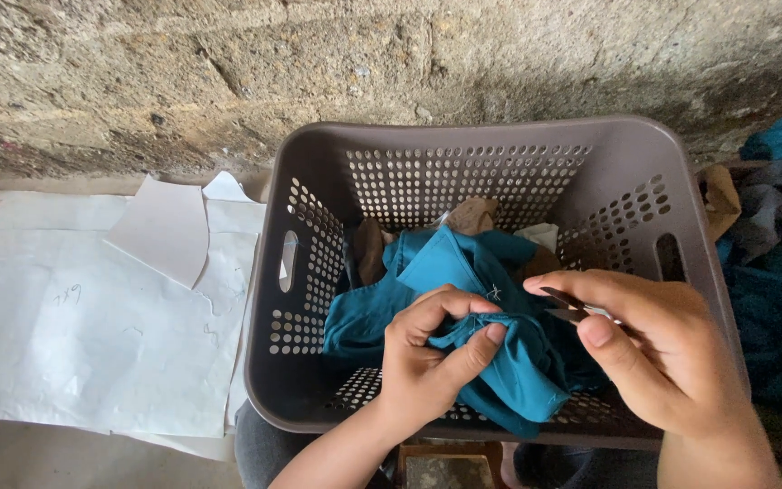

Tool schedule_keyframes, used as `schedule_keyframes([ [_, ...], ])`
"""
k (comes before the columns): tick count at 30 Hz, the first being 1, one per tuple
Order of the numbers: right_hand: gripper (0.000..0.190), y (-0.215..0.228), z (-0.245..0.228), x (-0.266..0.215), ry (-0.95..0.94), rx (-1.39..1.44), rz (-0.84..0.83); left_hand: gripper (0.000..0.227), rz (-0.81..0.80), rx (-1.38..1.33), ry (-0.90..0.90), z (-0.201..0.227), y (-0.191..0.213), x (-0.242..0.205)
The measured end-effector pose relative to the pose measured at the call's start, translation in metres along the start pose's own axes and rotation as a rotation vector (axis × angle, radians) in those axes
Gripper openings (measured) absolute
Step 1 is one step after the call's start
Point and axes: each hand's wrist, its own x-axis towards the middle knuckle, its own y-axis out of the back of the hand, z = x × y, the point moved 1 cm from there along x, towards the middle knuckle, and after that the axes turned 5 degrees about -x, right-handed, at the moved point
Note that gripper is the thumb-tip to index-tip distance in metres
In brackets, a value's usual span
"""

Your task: Trimming loose threads from a teal garment using thread snips while sitting over a basket.

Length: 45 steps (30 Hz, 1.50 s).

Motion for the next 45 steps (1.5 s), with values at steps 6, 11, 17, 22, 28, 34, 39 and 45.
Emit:
schedule_keyframes([
  [6, 0.034, -0.001, 0.008, 0.004, 0.223, -0.159, -0.053, 0.011, -0.091, 0.023, 0.069, 0.009, 0.002, 0.002],
  [11, 0.030, -0.002, 0.003, 0.004, 0.125, -0.005, -0.085, 0.011, -0.105, 0.012, 0.066, 0.006, 0.003, 0.001],
  [17, 0.028, -0.007, 0.003, 0.002, 0.102, -0.025, -0.070, 0.012, -0.123, 0.034, 0.049, 0.005, 0.002, -0.002],
  [22, 0.025, -0.009, 0.004, 0.002, 0.132, -0.079, -0.065, 0.013, -0.121, 0.040, 0.043, 0.003, 0.001, -0.002],
  [28, 0.028, -0.011, 0.011, 0.002, 0.131, -0.060, -0.101, 0.015, -0.107, 0.051, 0.067, 0.003, 0.001, -0.002],
  [34, 0.028, -0.011, 0.013, 0.003, 0.120, -0.051, -0.112, 0.012, -0.105, 0.034, 0.067, 0.003, 0.001, -0.002],
  [39, 0.028, -0.012, 0.012, 0.003, 0.102, -0.017, -0.093, 0.016, -0.117, 0.035, 0.074, 0.003, 0.002, -0.002],
  [45, 0.025, -0.014, 0.010, 0.004, 0.089, 0.007, -0.075, 0.014, -0.111, 0.045, 0.070, 0.002, 0.002, -0.002],
])
